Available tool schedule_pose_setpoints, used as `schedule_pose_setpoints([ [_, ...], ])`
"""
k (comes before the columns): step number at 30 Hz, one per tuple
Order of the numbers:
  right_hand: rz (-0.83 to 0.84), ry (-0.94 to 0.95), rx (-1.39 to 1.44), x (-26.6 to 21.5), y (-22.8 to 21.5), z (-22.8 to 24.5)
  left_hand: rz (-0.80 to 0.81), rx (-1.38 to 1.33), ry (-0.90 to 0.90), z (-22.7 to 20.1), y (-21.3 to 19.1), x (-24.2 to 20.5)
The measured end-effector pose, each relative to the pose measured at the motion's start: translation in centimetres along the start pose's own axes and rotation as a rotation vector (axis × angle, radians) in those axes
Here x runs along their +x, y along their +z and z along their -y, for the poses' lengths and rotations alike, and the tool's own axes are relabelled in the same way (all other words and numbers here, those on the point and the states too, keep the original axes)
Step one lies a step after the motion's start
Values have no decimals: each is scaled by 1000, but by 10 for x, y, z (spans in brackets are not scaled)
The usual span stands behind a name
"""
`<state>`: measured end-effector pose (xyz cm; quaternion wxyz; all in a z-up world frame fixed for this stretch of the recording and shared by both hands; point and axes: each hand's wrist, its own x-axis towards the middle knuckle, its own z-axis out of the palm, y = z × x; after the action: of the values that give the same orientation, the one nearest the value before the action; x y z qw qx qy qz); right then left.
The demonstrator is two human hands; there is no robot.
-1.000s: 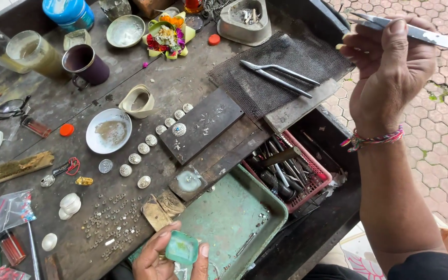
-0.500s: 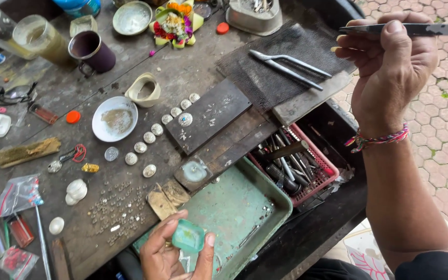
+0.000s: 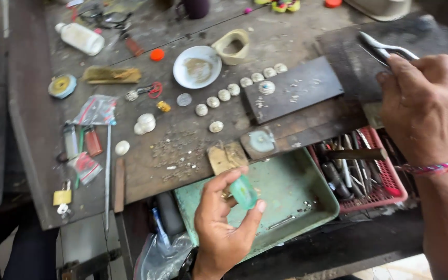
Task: Preparing small jewelry components for soldering by applying flux and arranging them on a soldering block using tweezers and a brush.
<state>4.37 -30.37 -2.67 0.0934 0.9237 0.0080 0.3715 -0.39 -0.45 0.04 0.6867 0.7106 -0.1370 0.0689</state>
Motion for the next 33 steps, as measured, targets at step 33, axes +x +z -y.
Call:
schedule_pose_setpoints([
  [33,244,-364,619,30,-2,114,66,20,-302,11,-7,32],
])
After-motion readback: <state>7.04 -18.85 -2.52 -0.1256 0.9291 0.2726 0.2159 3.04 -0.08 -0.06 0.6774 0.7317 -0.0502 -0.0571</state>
